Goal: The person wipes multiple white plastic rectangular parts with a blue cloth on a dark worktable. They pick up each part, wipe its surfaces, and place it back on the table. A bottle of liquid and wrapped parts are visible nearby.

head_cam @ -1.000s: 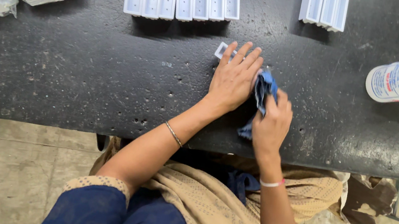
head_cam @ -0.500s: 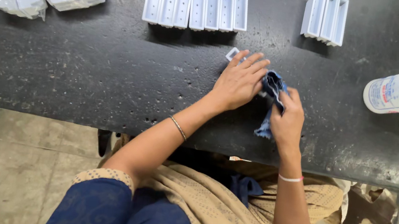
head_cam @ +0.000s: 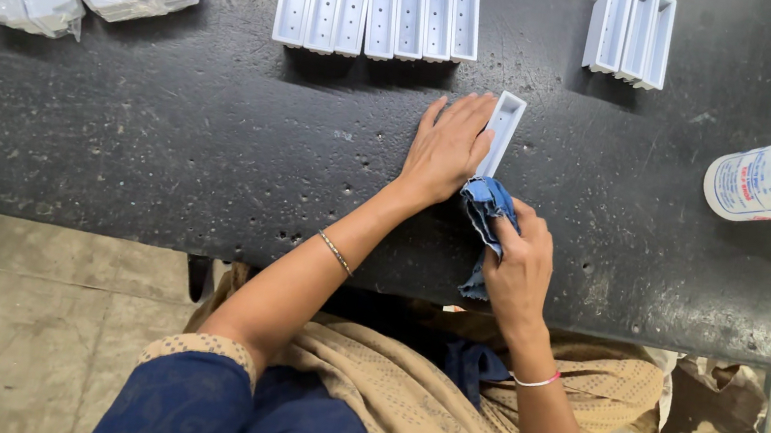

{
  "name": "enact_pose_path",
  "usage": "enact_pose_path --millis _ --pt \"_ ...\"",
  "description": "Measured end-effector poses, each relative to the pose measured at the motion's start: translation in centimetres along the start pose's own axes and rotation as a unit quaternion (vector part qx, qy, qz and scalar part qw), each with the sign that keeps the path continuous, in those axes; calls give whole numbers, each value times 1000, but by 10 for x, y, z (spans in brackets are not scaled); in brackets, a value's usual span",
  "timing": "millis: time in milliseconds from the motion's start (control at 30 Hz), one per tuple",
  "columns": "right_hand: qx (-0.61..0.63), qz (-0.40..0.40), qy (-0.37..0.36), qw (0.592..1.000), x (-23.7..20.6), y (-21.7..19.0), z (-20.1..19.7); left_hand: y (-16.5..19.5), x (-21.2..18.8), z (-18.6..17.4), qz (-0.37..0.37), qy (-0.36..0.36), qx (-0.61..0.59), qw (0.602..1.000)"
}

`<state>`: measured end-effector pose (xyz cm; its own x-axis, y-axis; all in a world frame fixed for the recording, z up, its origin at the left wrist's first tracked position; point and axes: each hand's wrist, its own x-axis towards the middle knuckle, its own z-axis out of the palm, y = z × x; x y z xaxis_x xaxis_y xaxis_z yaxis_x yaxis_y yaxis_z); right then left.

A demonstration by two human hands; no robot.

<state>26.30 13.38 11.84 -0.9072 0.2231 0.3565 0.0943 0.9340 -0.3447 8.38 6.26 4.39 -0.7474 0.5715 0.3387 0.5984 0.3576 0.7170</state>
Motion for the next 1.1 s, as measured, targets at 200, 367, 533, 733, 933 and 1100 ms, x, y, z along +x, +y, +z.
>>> enact_pose_path --millis 200,367,533,733,933,1100 --pt "-7 -19 25 999 34 34 16 0 0 0 18 1 13 1000" --pt "24 -4 48 999 84 61 28 4 2 -4 12 -4 14 1000" --pt "16 7 33 999 54 28 17 8 1 -5 5 -1 28 1000" --pt "-36 15 29 999 16 3 13 2 -1 1 18 8 24 1000" --pt "-17 17 62 998 83 50 33 6 2 -3 2 -5 33 999" --pt "33 26 69 997 71 38 32 9 0 -4 3 6 44 999"
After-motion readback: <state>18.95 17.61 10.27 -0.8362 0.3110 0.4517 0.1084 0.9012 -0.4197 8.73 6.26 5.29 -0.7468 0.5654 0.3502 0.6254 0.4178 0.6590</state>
